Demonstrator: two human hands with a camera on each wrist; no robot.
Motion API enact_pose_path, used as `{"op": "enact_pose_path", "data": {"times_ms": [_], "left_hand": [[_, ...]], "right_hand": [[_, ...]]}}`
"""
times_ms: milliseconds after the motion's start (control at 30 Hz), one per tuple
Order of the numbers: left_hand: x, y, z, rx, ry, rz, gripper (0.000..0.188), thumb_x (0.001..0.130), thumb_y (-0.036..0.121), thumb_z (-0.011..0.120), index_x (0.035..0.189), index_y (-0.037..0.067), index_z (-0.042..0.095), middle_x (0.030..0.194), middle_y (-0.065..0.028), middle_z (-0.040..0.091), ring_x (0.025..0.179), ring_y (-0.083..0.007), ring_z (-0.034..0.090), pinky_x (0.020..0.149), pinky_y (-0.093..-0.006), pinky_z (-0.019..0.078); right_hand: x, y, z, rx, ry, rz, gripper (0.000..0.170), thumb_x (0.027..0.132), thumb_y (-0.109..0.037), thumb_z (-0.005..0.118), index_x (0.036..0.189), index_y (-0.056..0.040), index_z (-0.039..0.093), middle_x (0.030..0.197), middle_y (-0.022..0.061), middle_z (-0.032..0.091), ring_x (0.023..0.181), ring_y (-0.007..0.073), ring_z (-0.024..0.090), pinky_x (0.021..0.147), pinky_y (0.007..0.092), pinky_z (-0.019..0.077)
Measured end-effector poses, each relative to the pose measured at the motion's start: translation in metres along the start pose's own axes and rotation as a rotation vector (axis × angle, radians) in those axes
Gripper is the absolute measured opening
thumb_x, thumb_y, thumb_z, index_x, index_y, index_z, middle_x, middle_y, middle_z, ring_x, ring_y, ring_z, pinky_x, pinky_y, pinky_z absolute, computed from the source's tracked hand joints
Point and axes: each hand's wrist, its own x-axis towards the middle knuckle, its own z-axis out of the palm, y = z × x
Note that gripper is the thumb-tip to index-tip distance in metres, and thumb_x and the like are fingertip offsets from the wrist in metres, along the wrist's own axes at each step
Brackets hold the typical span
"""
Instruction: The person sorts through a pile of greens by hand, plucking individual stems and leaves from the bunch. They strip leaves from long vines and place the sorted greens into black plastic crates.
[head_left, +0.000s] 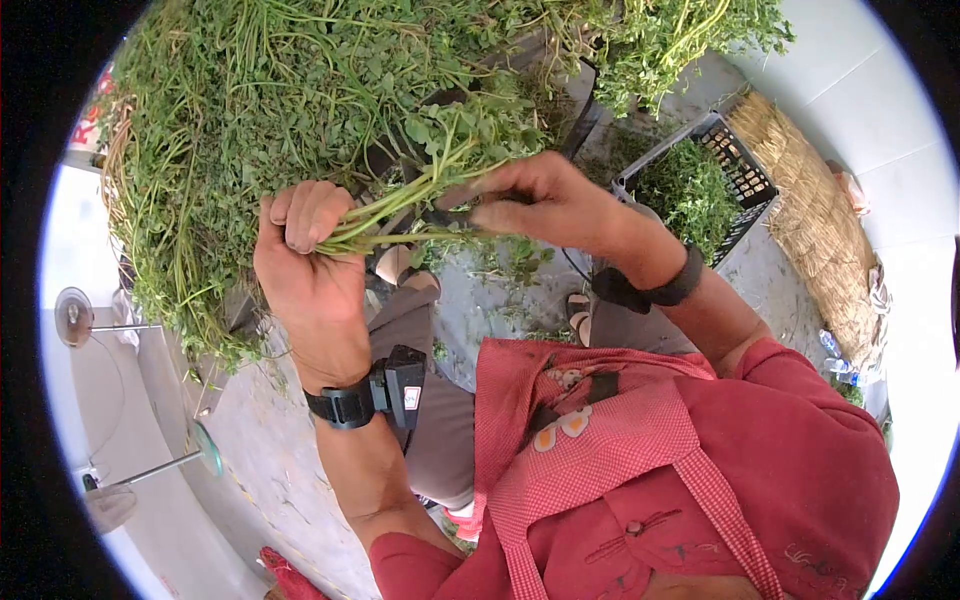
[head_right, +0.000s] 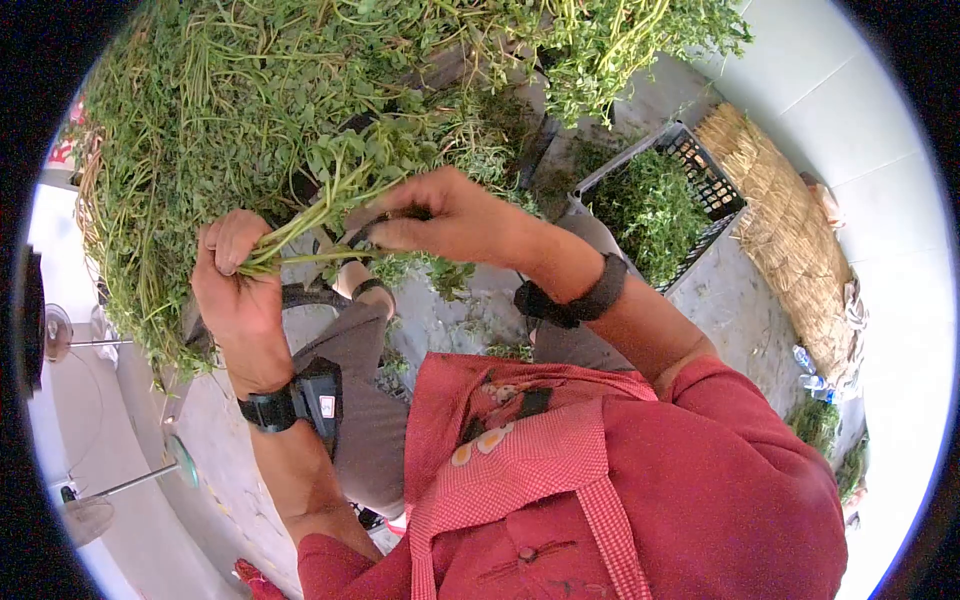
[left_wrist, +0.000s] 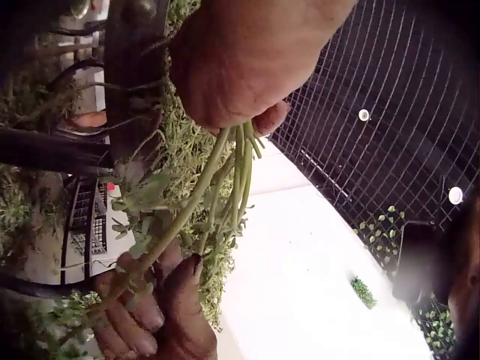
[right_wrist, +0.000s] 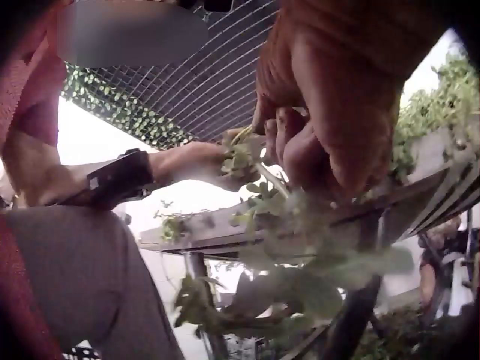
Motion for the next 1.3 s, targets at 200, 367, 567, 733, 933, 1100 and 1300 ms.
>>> {"op": "enact_pose_path", "data": {"times_ms": [200,367,567,733,933,1100,1300], "left_hand": [[-0.002,-0.013,0.003,-0.004,0.071,-0.004,0.034,0.097,0.02,0.031,0.066,0.008,0.033,0.056,-0.0018,0.027,0.048,-0.0127,0.028,0.049,-0.0274,0.0307],[-0.004,-0.01,-0.002,0.033,0.006,-0.079,0.034,0.097,0.022,0.032,0.066,0.008,0.034,0.053,-0.0002,0.027,0.044,-0.0112,0.026,0.042,-0.026,0.0268],[-0.004,-0.002,0.002,0.06,-0.074,-0.114,0.034,0.098,0.023,0.031,0.068,0.008,0.036,0.054,0.0,0.027,0.043,-0.0107,0.026,0.04,-0.0258,0.0265],[-0.002,-0.005,-0.006,0.093,0.059,-0.091,0.036,0.098,0.027,0.03,0.069,0.007,0.036,0.055,-0.0003,0.028,0.048,-0.0117,0.028,0.044,-0.0256,0.0297],[0.0,-0.012,-0.009,0.125,0.094,-0.085,0.037,0.098,0.028,0.029,0.069,0.007,0.036,0.056,0.0003,0.027,0.049,-0.0116,0.028,0.048,-0.026,0.031],[-0.001,-0.013,-0.01,0.136,0.104,-0.066,0.036,0.098,0.027,0.03,0.069,0.008,0.036,0.056,0.0007,0.026,0.05,-0.0114,0.028,0.048,-0.0261,0.0305],[0.0,-0.016,-0.009,0.204,0.159,-0.019,0.035,0.098,0.025,0.03,0.068,0.008,0.036,0.056,0.0013,0.026,0.05,-0.011,0.027,0.048,-0.0267,0.0294]], "right_hand": [[0.007,0.008,0.031,0.057,0.053,-0.068,0.033,0.083,-0.023,0.065,0.108,-0.0032,0.06,0.096,0.0057,0.063,0.09,0.0128,0.056,0.079,0.0273,0.047],[-0.002,0.067,0.028,0.495,-0.051,-0.12,0.037,0.085,-0.019,0.062,0.117,-0.0035,0.053,0.104,0.0071,0.06,0.095,0.014,0.056,0.08,0.0276,0.0473],[-0.013,0.082,0.015,0.29,0.249,-0.24,0.034,0.088,-0.026,0.056,0.114,-0.0047,0.049,0.108,0.0062,0.055,0.099,0.016,0.054,0.081,0.0302,0.0464],[-0.007,0.014,-0.048,0.606,0.257,0.005,0.021,0.089,-0.026,0.056,0.078,-0.0083,0.056,0.071,-0.0008,0.057,0.063,0.0122,0.057,0.061,0.0233,0.0477],[-0.012,-0.039,-0.014,-0.445,0.168,-0.323,0.018,0.079,-0.017,0.067,0.092,-0.0059,0.065,0.069,0.0001,0.06,0.061,0.0143,0.059,0.052,0.0285,0.0437],[-0.008,-0.02,-0.008,-0.856,0.107,-0.392,0.019,0.073,-0.019,0.068,0.09,-0.0118,0.065,0.076,0.0091,0.061,0.069,0.0305,0.059,0.058,0.0384,0.0469],[-0.007,-0.02,-0.011,-0.983,0.094,-0.416,0.012,0.075,-0.019,0.063,0.083,-0.0095,0.064,0.072,0.0085,0.059,0.066,0.0304,0.059,0.057,0.0392,0.0466]]}}
